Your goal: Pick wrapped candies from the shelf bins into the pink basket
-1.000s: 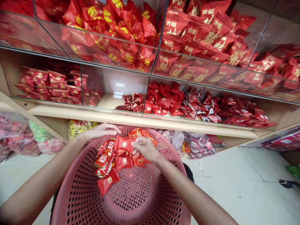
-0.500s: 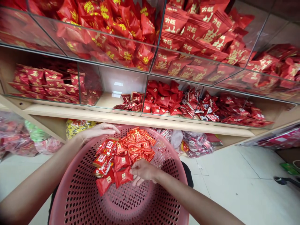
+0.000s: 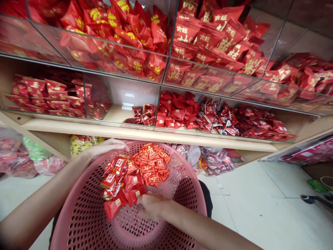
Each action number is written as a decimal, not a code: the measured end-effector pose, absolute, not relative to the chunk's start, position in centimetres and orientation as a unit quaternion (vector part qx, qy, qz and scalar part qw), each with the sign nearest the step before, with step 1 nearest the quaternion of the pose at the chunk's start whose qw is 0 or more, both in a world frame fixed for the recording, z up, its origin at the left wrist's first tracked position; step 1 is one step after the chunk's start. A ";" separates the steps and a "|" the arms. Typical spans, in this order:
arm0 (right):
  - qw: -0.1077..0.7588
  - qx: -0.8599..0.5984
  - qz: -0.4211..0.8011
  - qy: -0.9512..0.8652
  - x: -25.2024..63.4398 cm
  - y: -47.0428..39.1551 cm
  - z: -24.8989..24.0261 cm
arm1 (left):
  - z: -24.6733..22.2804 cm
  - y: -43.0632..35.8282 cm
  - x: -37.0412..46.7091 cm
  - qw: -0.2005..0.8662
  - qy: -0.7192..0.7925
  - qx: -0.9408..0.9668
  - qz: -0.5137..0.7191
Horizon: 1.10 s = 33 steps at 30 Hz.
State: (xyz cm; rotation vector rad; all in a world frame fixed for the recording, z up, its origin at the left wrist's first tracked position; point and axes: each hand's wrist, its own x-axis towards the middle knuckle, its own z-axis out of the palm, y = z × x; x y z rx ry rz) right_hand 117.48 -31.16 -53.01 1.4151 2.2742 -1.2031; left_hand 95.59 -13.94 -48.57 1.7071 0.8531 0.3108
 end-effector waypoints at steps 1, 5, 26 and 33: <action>0.102 0.481 -0.401 0.773 117.4 -31.1 -53.0 | -48.5 -14.0 95.6 0.567 0.368 0.725 0.135; 0.117 0.457 -0.395 0.788 117.6 -30.7 -51.9 | -48.4 -13.9 95.5 0.554 0.386 0.722 0.153; -0.195 0.639 -0.004 0.744 125.0 -12.8 -39.7 | -48.2 -13.8 96.4 0.559 0.447 0.678 0.168; -0.147 0.599 0.018 0.787 124.2 -11.4 -40.3 | -47.7 -14.0 96.2 0.581 0.462 0.651 0.160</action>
